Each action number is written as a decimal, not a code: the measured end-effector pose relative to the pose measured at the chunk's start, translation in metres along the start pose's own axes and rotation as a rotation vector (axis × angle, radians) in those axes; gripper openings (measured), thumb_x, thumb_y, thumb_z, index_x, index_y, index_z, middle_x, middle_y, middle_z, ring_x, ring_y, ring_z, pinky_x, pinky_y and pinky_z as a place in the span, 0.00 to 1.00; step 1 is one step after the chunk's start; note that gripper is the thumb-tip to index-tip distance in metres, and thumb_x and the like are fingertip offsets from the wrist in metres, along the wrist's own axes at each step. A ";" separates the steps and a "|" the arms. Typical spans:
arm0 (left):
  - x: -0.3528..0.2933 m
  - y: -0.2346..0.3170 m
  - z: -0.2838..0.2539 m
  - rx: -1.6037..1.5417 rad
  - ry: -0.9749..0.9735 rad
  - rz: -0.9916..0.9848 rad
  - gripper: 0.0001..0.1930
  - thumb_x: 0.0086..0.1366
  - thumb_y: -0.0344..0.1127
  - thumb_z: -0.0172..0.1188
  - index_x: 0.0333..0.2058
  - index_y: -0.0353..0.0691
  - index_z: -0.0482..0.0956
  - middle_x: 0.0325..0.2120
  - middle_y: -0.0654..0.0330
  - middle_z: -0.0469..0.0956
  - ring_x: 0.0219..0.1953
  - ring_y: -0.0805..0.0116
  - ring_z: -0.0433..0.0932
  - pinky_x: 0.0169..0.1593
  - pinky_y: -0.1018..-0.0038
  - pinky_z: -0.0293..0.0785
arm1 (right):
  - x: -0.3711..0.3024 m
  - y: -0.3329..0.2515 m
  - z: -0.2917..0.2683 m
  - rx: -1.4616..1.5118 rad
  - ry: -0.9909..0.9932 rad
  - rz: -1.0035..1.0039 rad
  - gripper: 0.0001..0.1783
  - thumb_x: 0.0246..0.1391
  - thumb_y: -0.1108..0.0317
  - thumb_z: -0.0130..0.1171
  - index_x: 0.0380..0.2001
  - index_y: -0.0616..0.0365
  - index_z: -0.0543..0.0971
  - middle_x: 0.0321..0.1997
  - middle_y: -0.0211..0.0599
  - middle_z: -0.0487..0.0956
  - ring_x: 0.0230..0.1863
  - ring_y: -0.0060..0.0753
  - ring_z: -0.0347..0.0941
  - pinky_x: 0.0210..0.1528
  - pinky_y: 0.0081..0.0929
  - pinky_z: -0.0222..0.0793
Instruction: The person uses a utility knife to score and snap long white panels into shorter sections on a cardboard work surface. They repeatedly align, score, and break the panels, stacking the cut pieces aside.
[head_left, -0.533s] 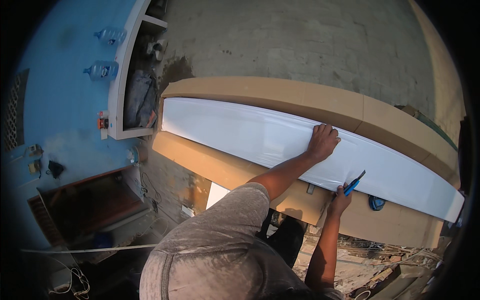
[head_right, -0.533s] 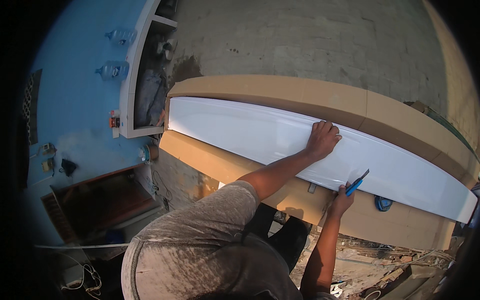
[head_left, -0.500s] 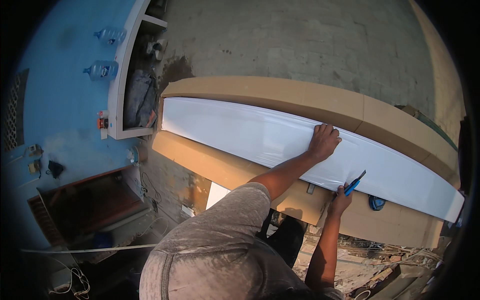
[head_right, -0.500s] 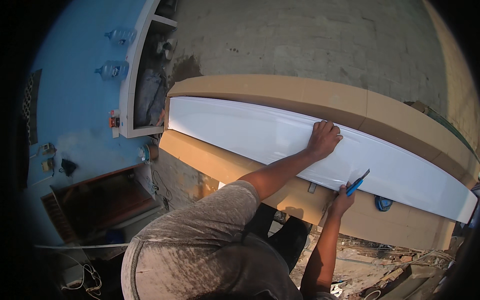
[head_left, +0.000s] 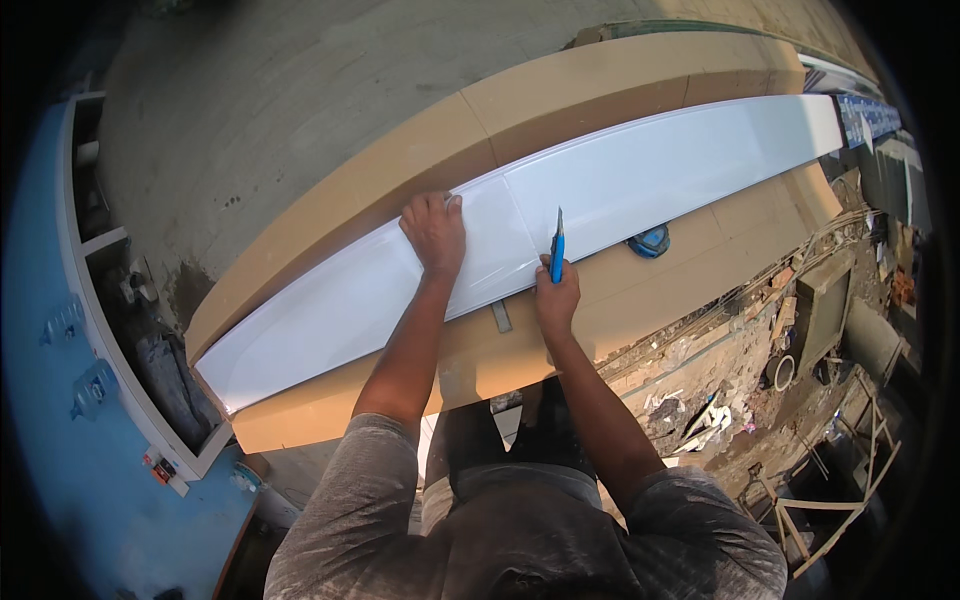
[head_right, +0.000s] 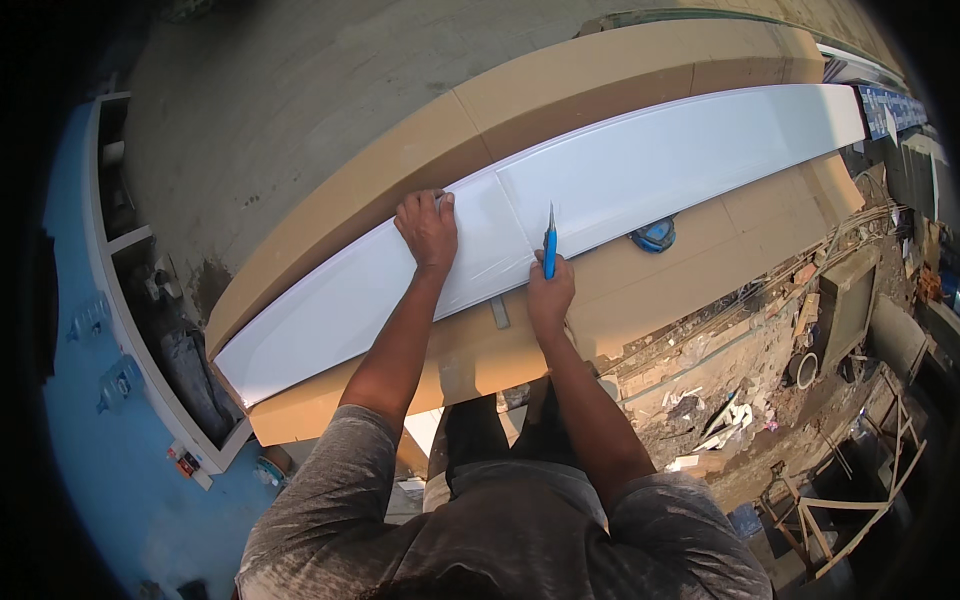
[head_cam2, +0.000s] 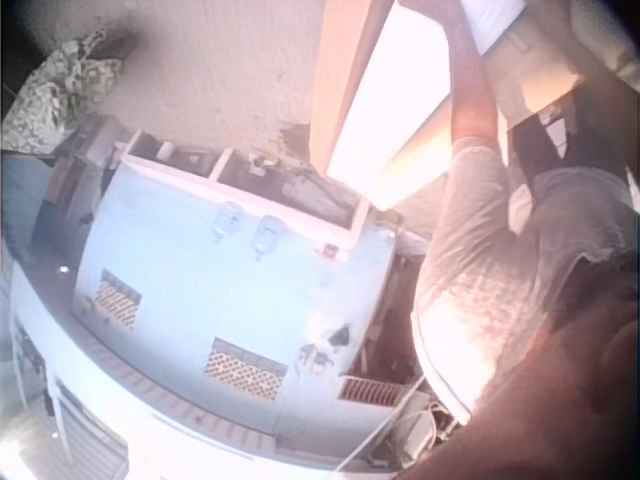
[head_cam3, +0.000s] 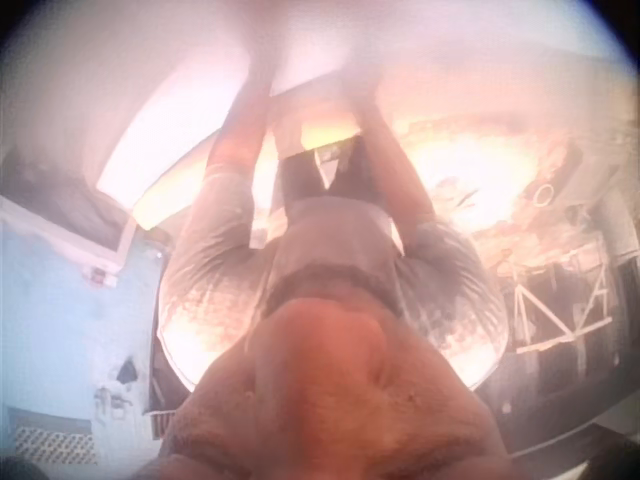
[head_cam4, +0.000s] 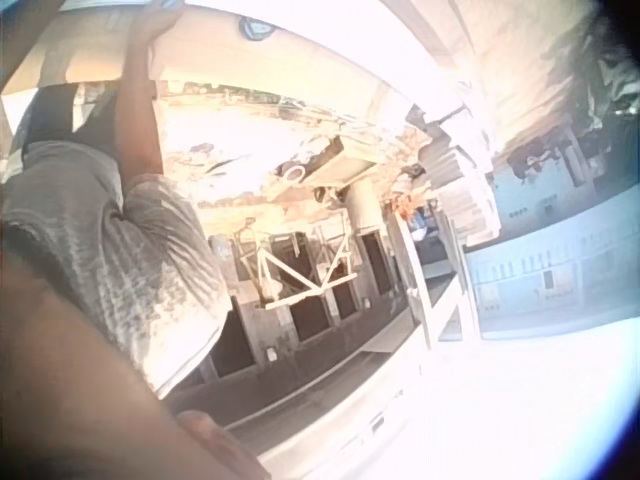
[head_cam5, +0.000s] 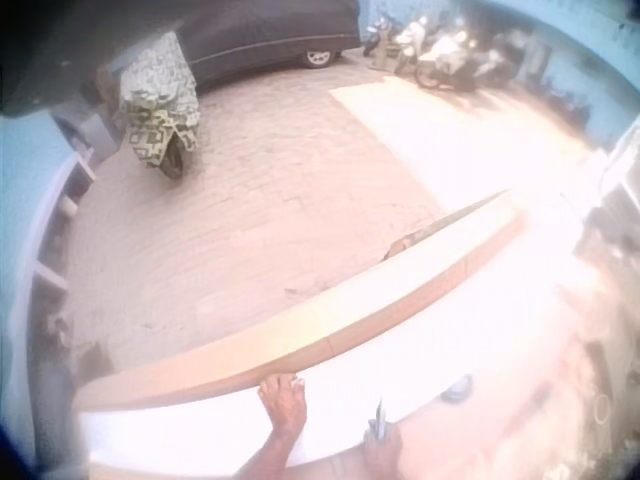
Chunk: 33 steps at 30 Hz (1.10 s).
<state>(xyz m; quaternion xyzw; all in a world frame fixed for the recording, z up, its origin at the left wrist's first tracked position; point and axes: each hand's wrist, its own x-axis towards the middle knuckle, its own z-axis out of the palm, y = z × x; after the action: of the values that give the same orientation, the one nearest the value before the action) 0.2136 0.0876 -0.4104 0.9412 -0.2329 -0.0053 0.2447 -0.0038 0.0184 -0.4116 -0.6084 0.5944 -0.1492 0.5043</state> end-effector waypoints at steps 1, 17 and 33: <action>0.001 -0.002 0.000 0.011 0.012 -0.005 0.11 0.68 0.41 0.69 0.44 0.44 0.83 0.45 0.56 0.77 0.53 0.52 0.73 0.59 0.55 0.64 | -0.001 0.000 0.002 0.029 -0.002 -0.004 0.11 0.66 0.73 0.63 0.50 0.63 0.83 0.36 0.29 0.82 0.28 0.18 0.75 0.31 0.22 0.74; -0.009 0.010 0.024 0.074 0.008 0.203 0.21 0.70 0.46 0.66 0.55 0.42 0.81 0.54 0.52 0.76 0.62 0.50 0.70 0.68 0.51 0.60 | -0.023 -0.012 -0.028 0.650 -0.011 0.516 0.21 0.70 0.69 0.61 0.62 0.65 0.75 0.55 0.42 0.84 0.57 0.37 0.84 0.52 0.33 0.83; -0.013 0.003 0.031 0.077 0.068 0.203 0.23 0.69 0.49 0.68 0.55 0.42 0.80 0.54 0.52 0.75 0.61 0.51 0.71 0.69 0.50 0.59 | 0.046 -0.102 -0.024 -0.511 -0.397 -0.404 0.31 0.72 0.67 0.51 0.76 0.47 0.65 0.49 0.60 0.83 0.50 0.67 0.81 0.54 0.55 0.77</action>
<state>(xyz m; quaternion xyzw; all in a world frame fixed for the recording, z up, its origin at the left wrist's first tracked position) 0.1971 0.0769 -0.4373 0.9212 -0.3185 0.0604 0.2154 0.0476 -0.0543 -0.3399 -0.8364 0.3715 0.0282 0.4020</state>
